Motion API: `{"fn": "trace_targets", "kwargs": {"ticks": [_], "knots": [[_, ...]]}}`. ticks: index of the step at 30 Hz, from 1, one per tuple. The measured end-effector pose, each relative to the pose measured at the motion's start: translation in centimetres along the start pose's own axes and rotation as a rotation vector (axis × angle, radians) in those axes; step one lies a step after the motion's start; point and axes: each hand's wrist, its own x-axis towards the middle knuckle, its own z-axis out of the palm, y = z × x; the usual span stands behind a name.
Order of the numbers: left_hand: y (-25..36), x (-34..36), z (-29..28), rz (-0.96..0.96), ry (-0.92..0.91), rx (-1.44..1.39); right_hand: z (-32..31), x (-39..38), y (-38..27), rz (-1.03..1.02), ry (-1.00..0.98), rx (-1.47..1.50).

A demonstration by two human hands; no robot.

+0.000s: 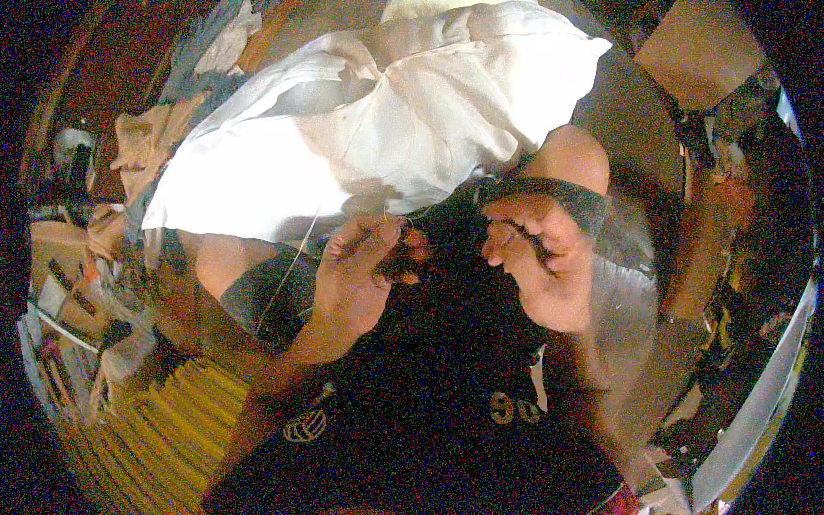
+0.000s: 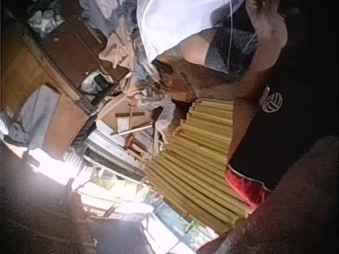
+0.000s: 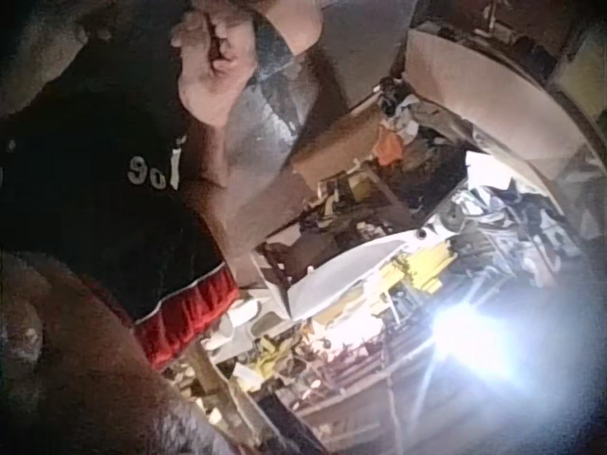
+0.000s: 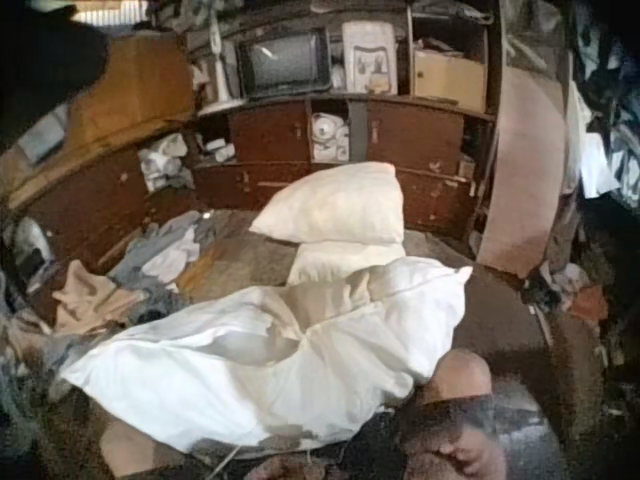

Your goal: The person sits on the floor and uses a needle and thread to sew the opening of a white pillow. They pull the thread through the fabric repeatedly to close the seam.

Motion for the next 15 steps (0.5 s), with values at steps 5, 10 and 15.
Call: {"fn": "trace_targets", "kwargs": {"ticks": [5, 10, 15], "knots": [[-0.7, -1.6, -1.0, -0.037, -0.034, -0.023, 0.2, -1.7, 0.0, 0.115, -0.014, 0.044], [-0.6, -4.0, -4.3, -0.014, -0.116, -0.04, 0.4, -2.8, 1.5, 0.157, -0.082, 0.103], [0.6, -4.9, -5.8, 0.074, -0.135, -0.064, 2.7, -1.8, 0.5, 0.135, -0.092, 0.181]]}}
